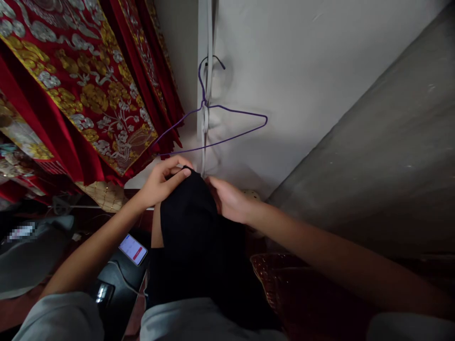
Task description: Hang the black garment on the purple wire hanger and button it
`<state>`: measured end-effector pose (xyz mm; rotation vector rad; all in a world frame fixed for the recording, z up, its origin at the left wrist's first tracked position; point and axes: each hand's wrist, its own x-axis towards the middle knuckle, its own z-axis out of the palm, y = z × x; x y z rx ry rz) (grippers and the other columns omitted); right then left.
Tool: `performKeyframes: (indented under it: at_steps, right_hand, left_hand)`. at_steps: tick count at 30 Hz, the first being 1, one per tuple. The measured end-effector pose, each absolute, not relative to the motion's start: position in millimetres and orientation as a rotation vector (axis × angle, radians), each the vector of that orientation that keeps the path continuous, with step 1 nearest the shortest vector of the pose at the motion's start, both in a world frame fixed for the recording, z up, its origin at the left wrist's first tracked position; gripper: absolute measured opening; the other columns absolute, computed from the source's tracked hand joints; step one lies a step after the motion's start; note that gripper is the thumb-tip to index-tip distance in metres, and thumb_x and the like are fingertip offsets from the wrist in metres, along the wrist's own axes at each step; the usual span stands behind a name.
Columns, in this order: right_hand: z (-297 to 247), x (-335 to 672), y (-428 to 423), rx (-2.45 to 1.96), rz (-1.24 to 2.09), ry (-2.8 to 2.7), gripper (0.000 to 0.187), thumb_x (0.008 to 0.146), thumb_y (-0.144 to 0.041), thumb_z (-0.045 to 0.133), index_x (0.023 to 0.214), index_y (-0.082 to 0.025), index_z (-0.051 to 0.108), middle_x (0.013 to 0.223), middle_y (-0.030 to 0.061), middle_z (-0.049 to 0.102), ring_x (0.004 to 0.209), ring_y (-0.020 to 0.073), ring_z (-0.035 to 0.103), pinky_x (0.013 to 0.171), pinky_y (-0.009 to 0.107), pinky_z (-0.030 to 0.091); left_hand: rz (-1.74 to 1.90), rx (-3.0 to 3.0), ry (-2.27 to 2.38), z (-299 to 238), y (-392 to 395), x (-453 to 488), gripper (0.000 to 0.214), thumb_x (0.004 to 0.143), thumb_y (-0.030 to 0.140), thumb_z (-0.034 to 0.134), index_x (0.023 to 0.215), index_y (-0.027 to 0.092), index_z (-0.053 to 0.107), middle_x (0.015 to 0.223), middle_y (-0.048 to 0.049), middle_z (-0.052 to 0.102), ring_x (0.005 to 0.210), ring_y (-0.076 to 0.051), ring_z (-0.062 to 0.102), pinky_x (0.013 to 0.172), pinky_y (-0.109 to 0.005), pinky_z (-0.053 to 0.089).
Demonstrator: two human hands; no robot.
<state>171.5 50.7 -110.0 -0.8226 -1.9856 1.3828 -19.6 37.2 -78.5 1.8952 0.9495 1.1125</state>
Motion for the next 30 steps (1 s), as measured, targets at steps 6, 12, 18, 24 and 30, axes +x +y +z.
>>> performKeyframes:
  at_steps: [6, 12, 18, 24, 30]
  right_hand:
    - [-83, 161, 49, -0.620, 1.491, -1.956, 0.079, 0.104, -0.069, 0.012, 0.111, -0.019, 0.074, 0.092, 0.0116, 0.074, 0.079, 0.0199, 0.072, 0.075, 0.034, 0.061]
    - [-54, 182, 39, -0.644, 1.403, -2.179, 0.024, 0.095, -0.037, 0.066, 0.106, -0.017, 0.074, 0.093, 0.0078, 0.077, 0.082, 0.0201, 0.072, 0.074, 0.032, 0.059]
    - [-57, 209, 74, -0.721, 0.329, -2.303, 0.030, 0.095, -0.017, 0.054, 0.113, -0.025, 0.076, 0.099, 0.0014, 0.078, 0.091, 0.0201, 0.073, 0.085, 0.032, 0.054]
    - [-120, 207, 180, -0.990, 0.068, -1.945, 0.035, 0.100, -0.028, 0.049, 0.127, -0.019, 0.069, 0.106, 0.0102, 0.077, 0.095, 0.0257, 0.072, 0.083, 0.035, 0.054]
    - [-151, 223, 219, -1.150, 0.281, -1.935, 0.022, 0.093, -0.035, 0.056, 0.085, -0.018, 0.068, 0.074, 0.0074, 0.068, 0.073, 0.0232, 0.063, 0.068, 0.033, 0.047]
  left_hand:
    - [1.324, 2.235, 1.079, -59, 24, -18, 0.026, 0.098, 0.044, 0.067, 0.099, 0.017, 0.069, 0.094, -0.0073, 0.074, 0.084, -0.019, 0.071, 0.079, -0.029, 0.057]
    - [1.111, 2.053, 0.952, -102, 24, -28, 0.050, 0.103, 0.066, 0.043, 0.116, 0.023, 0.066, 0.081, -0.0058, 0.070, 0.073, -0.021, 0.068, 0.065, -0.033, 0.057]
    - [0.493, 2.335, 1.062, -131, 23, -47, 0.040, 0.095, 0.058, 0.065, 0.095, 0.019, 0.071, 0.084, -0.0061, 0.070, 0.079, -0.022, 0.068, 0.074, -0.034, 0.056]
    - [0.228, 2.622, 1.375, -114, 35, -85, 0.036, 0.100, 0.050, 0.059, 0.089, 0.017, 0.066, 0.087, -0.0091, 0.067, 0.089, -0.027, 0.066, 0.083, -0.036, 0.050]
    - [-0.051, 2.505, 1.660, -111, 37, -101, 0.027, 0.103, 0.034, 0.049, 0.086, 0.017, 0.062, 0.082, -0.0091, 0.068, 0.074, -0.023, 0.063, 0.068, -0.033, 0.041]
